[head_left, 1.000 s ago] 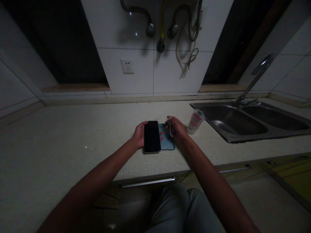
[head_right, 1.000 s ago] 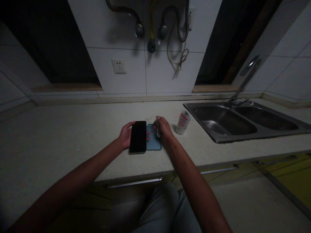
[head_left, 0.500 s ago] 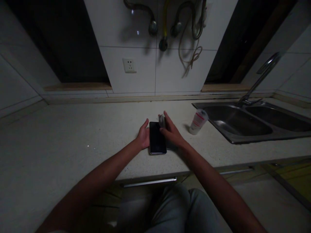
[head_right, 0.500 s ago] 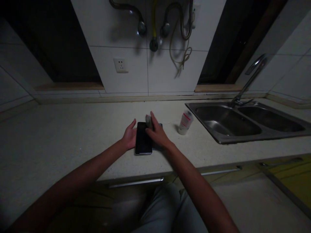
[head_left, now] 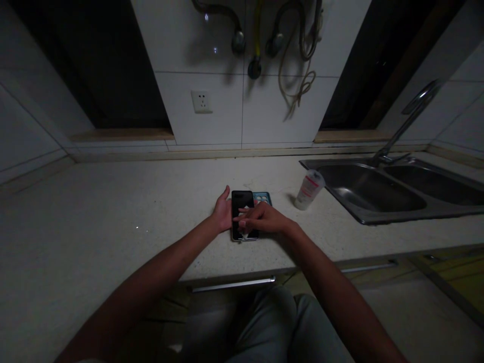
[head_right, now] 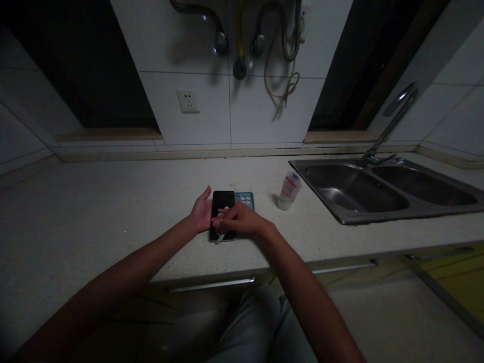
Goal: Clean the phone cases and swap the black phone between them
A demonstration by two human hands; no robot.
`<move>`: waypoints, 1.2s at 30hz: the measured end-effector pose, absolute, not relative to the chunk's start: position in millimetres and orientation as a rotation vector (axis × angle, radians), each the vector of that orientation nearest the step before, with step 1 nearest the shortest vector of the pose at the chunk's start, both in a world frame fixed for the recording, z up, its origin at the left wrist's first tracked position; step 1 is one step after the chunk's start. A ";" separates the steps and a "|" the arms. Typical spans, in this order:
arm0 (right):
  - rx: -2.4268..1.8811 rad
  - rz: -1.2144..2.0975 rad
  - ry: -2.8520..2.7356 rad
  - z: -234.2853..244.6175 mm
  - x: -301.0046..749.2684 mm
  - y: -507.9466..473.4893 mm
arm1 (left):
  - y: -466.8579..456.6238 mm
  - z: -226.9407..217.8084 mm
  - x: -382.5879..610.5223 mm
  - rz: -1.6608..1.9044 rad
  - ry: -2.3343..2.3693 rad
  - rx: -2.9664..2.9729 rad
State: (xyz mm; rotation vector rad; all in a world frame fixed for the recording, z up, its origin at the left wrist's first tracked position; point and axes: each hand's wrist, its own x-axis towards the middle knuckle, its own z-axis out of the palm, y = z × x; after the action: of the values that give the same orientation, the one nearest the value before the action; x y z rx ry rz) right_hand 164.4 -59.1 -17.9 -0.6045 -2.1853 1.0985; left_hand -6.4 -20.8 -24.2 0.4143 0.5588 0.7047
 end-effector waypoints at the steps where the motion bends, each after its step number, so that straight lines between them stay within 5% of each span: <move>1: -0.624 1.082 -2.169 -18.5 164.5 -58.8 | -21.2 -23.0 -5.9 0.712 0.554 0.405; 11: -0.695 0.273 -2.083 -25.2 170.3 -47.7 | -21.5 -17.3 -8.9 0.817 0.567 0.333; 19: -0.663 0.348 -2.283 -24.7 167.9 -50.3 | -20.1 -14.9 -7.4 0.924 0.697 0.309; 28: -1.220 0.232 -2.335 -40.0 167.2 -43.1 | -21.9 -12.5 -6.6 0.891 0.621 0.349; 36: -1.068 0.289 -2.373 -45.6 163.4 -43.2 | -22.7 -21.0 -1.4 0.826 0.517 0.356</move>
State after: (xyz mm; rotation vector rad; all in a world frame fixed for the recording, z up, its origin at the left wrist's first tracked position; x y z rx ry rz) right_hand 163.4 -43.2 -45.6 -1.0683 -2.3727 0.2887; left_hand -1.4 -22.7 -21.0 0.3560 0.5171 0.8257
